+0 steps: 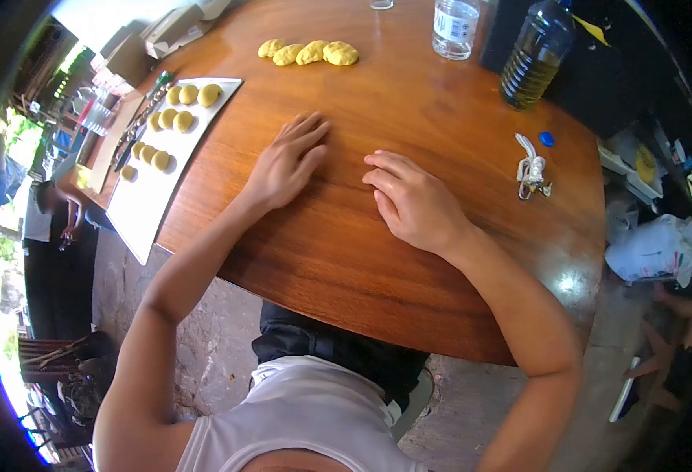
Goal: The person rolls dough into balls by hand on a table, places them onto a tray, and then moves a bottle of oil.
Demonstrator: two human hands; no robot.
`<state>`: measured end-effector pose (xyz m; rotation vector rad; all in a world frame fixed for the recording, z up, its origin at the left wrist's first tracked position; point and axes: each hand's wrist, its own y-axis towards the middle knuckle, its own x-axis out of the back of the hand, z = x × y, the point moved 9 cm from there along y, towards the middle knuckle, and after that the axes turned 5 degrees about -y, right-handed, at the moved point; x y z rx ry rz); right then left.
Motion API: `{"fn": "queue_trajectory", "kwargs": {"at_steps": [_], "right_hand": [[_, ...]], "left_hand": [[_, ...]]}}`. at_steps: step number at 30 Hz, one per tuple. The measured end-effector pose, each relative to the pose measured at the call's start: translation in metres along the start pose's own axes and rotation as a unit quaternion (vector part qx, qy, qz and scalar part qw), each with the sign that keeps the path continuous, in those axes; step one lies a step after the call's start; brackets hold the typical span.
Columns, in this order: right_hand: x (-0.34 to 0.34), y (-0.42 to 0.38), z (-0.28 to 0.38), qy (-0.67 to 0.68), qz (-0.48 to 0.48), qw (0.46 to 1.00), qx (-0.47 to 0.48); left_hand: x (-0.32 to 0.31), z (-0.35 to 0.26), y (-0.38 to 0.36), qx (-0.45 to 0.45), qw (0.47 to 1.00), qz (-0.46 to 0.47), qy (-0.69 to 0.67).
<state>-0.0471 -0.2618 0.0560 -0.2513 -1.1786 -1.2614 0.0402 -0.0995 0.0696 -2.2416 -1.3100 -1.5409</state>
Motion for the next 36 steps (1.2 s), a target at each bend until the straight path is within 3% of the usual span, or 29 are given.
{"fn": "queue_trajectory", "kwargs": {"at_steps": [3,6,9,11,14,16,19,21,23,26,27,29,31,34,36], "right_hand": [[0.002,-0.004,0.001,-0.004,-0.005,1.000,0.015],[0.003,-0.005,0.004,-0.016,-0.010,1.000,0.025],[0.002,-0.006,0.000,-0.013,0.011,1.000,0.008],[0.002,-0.006,0.000,0.001,0.005,1.000,0.009],[0.000,-0.001,0.001,0.008,0.006,1.000,-0.002],[-0.002,0.000,0.001,0.004,0.000,1.000,0.008],[0.001,-0.005,0.002,-0.007,-0.007,1.000,0.014],[0.003,-0.005,0.003,-0.016,-0.010,1.000,0.018],[0.003,-0.006,0.002,-0.021,0.004,1.000,0.013],[0.002,-0.006,0.000,-0.003,0.000,1.000,0.013],[0.001,-0.005,0.001,-0.001,0.002,1.000,0.014],[0.001,-0.001,0.001,0.002,-0.003,1.000,0.003],[0.001,0.000,0.003,0.001,0.000,1.000,0.005],[0.000,-0.004,0.002,0.000,-0.004,1.000,0.004],[0.003,-0.004,0.002,0.000,-0.013,1.000,0.014]], "left_hand": [[-0.034,-0.028,0.011,-0.065,0.998,-0.003,0.019],[-0.019,-0.061,-0.042,-0.095,0.994,0.047,-0.030],[0.009,-0.041,-0.090,-0.061,0.994,0.085,-0.021],[0.023,-0.002,-0.102,0.038,0.998,0.048,-0.003],[0.015,0.015,-0.051,0.001,0.995,-0.042,0.091],[-0.002,0.004,-0.005,0.011,0.998,-0.048,0.028],[-0.032,-0.021,0.008,-0.027,0.999,-0.018,0.018],[-0.024,-0.041,-0.027,-0.063,0.998,0.013,-0.028],[-0.011,-0.045,-0.077,-0.036,0.996,0.074,-0.031],[0.018,-0.004,-0.122,0.024,0.999,0.048,0.005],[0.017,0.000,-0.115,0.026,0.998,0.049,0.005],[0.029,0.013,-0.077,0.035,0.997,-0.039,0.058],[0.010,0.009,-0.032,-0.004,0.995,-0.073,0.061],[-0.026,-0.018,-0.003,-0.047,0.998,-0.034,-0.012],[-0.022,-0.037,-0.026,-0.066,0.997,-0.003,-0.034]]}}
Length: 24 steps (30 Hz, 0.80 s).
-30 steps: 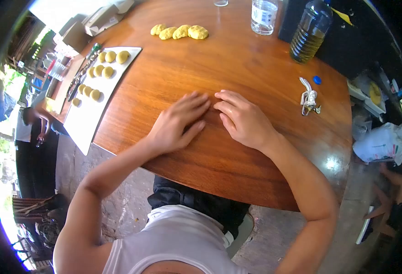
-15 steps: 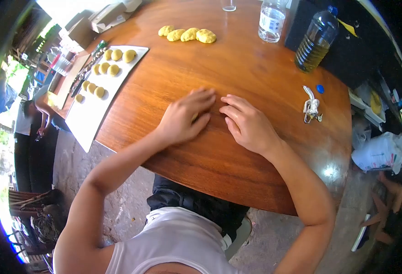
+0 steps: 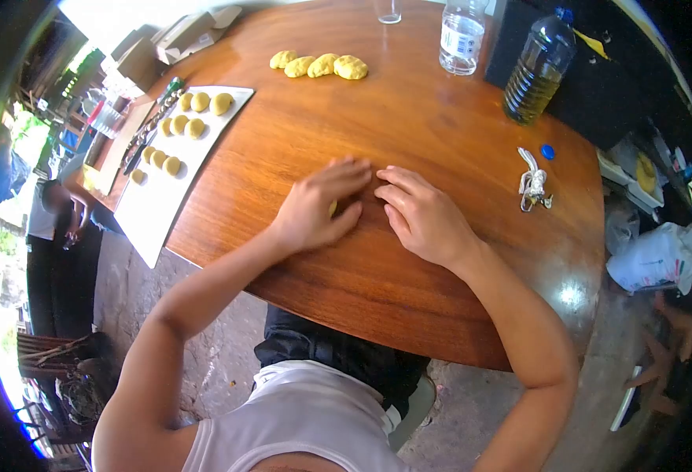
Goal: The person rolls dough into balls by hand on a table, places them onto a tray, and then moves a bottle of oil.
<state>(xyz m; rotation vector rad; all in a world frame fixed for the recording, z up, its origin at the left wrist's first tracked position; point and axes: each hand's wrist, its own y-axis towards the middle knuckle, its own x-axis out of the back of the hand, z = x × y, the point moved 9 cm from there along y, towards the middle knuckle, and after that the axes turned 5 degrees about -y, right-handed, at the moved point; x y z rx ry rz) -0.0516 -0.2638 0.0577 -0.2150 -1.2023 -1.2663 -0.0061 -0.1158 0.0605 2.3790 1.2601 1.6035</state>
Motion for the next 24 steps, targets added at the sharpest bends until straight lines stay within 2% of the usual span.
{"fn": "queue_trajectory", "kwargs": {"at_steps": [1,4,6,7,9,10,12,13,15,16,21,22,24], "right_hand": [[0.000,-0.002,0.000,-0.008,0.010,1.000,0.002],[0.000,-0.002,0.000,-0.012,0.015,1.000,0.002],[0.000,-0.003,-0.001,-0.006,0.018,1.000,-0.001],[0.000,-0.001,-0.001,-0.002,0.013,1.000,-0.006],[-0.003,0.002,0.001,0.005,0.013,1.000,-0.004],[-0.004,0.003,0.002,0.001,0.011,1.000,-0.001],[-0.001,0.001,-0.001,-0.011,0.005,1.000,-0.006],[-0.001,-0.001,-0.001,-0.010,0.005,1.000,-0.002],[0.000,-0.004,0.001,-0.009,0.003,1.000,0.004],[0.001,-0.005,0.002,-0.018,0.009,1.000,0.008],[0.000,-0.005,-0.002,-0.016,0.019,1.000,-0.001],[0.000,-0.004,-0.002,-0.007,0.016,1.000,0.001],[-0.003,-0.002,-0.001,0.004,0.017,1.000,0.006]], "left_hand": [[0.001,-0.016,-0.017,-0.016,0.999,0.031,-0.026],[0.030,-0.018,-0.078,0.023,0.998,0.062,-0.018],[0.048,0.015,-0.107,0.107,0.993,0.023,0.051],[0.048,0.015,-0.099,0.110,0.992,0.023,0.051],[0.055,0.010,-0.061,0.071,0.992,-0.041,0.094],[0.049,0.016,-0.040,0.071,0.992,-0.043,0.094],[0.021,0.005,-0.001,-0.022,0.999,0.016,0.033],[0.013,-0.001,0.003,-0.025,0.999,0.019,0.029],[-0.008,-0.012,0.005,-0.044,0.993,0.111,-0.013],[-0.005,-0.016,-0.007,-0.047,0.992,0.118,-0.016],[0.046,-0.016,-0.079,-0.045,0.999,0.030,0.004],[0.054,-0.011,-0.083,-0.028,0.999,-0.003,0.024],[0.053,0.008,-0.066,-0.007,1.000,0.001,0.027]]}}
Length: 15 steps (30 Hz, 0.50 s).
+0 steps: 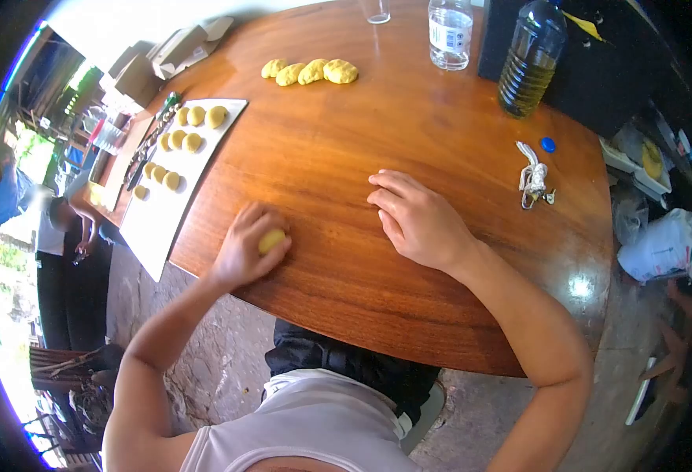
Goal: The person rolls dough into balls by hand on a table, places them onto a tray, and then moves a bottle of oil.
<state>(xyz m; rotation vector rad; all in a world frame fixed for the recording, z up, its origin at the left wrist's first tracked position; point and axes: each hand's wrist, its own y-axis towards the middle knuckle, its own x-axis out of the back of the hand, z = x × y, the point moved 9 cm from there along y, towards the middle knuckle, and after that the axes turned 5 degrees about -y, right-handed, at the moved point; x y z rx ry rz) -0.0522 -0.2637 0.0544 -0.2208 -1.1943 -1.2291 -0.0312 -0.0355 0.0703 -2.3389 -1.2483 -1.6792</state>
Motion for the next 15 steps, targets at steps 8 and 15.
{"fn": "queue_trajectory", "kwargs": {"at_steps": [8,15], "right_hand": [[-0.001,-0.002,-0.001,-0.020,0.001,1.000,-0.004],[-0.001,-0.001,0.000,-0.004,0.004,1.000,0.001]], "left_hand": [[-0.049,-0.026,0.069,-0.076,0.993,0.067,-0.060],[0.005,-0.012,-0.034,0.009,1.000,0.023,-0.009]]}}
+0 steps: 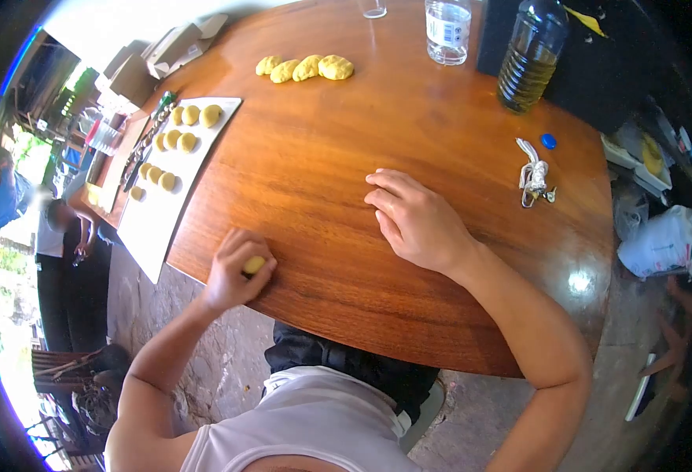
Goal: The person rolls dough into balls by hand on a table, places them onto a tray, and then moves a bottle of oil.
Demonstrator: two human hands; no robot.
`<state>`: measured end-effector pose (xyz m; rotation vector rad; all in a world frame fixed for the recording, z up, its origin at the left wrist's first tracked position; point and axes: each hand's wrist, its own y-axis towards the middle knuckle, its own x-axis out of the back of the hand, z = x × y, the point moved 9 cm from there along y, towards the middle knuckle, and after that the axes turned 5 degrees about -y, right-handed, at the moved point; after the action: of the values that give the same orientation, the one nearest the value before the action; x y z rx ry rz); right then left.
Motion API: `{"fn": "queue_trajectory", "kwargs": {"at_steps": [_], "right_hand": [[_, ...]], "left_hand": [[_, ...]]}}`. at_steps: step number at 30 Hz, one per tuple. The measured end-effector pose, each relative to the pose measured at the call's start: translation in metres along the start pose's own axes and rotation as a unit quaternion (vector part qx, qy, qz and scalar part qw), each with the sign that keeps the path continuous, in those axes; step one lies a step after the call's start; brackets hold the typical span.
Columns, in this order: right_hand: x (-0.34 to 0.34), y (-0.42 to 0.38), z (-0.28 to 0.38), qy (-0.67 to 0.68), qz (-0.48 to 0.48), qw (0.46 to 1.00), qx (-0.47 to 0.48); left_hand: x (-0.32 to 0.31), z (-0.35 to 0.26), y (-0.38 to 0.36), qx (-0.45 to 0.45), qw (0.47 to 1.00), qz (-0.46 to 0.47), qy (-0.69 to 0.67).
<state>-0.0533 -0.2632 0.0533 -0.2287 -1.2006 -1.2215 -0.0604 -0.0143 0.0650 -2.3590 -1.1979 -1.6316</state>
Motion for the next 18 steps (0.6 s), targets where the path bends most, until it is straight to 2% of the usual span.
{"fn": "queue_trajectory", "kwargs": {"at_steps": [2,4,7,9,13,16,18], "right_hand": [[0.001,0.003,0.000,0.001,-0.012,1.000,-0.003],[0.001,0.004,0.000,0.003,-0.012,1.000,-0.008],[0.000,0.005,-0.001,0.003,-0.015,1.000,-0.011],[0.000,0.002,-0.001,-0.001,-0.013,1.000,-0.010],[-0.001,0.003,0.008,-0.037,-0.002,0.999,-0.013],[0.003,-0.015,0.024,-0.033,-0.011,0.999,-0.030],[0.009,-0.035,0.041,-0.013,0.006,1.000,-0.019]], "left_hand": [[0.010,0.025,0.013,0.073,0.996,-0.043,0.012],[0.003,0.035,0.050,0.033,0.998,-0.048,0.038],[-0.026,0.022,0.102,-0.007,0.998,-0.058,-0.026],[-0.047,-0.001,0.115,-0.081,0.996,-0.025,-0.020],[-0.043,-0.021,0.078,-0.044,0.998,0.016,-0.049],[-0.024,-0.014,0.034,-0.038,0.999,-0.025,-0.029],[-0.007,0.002,0.013,0.007,0.999,-0.031,-0.019]]}}
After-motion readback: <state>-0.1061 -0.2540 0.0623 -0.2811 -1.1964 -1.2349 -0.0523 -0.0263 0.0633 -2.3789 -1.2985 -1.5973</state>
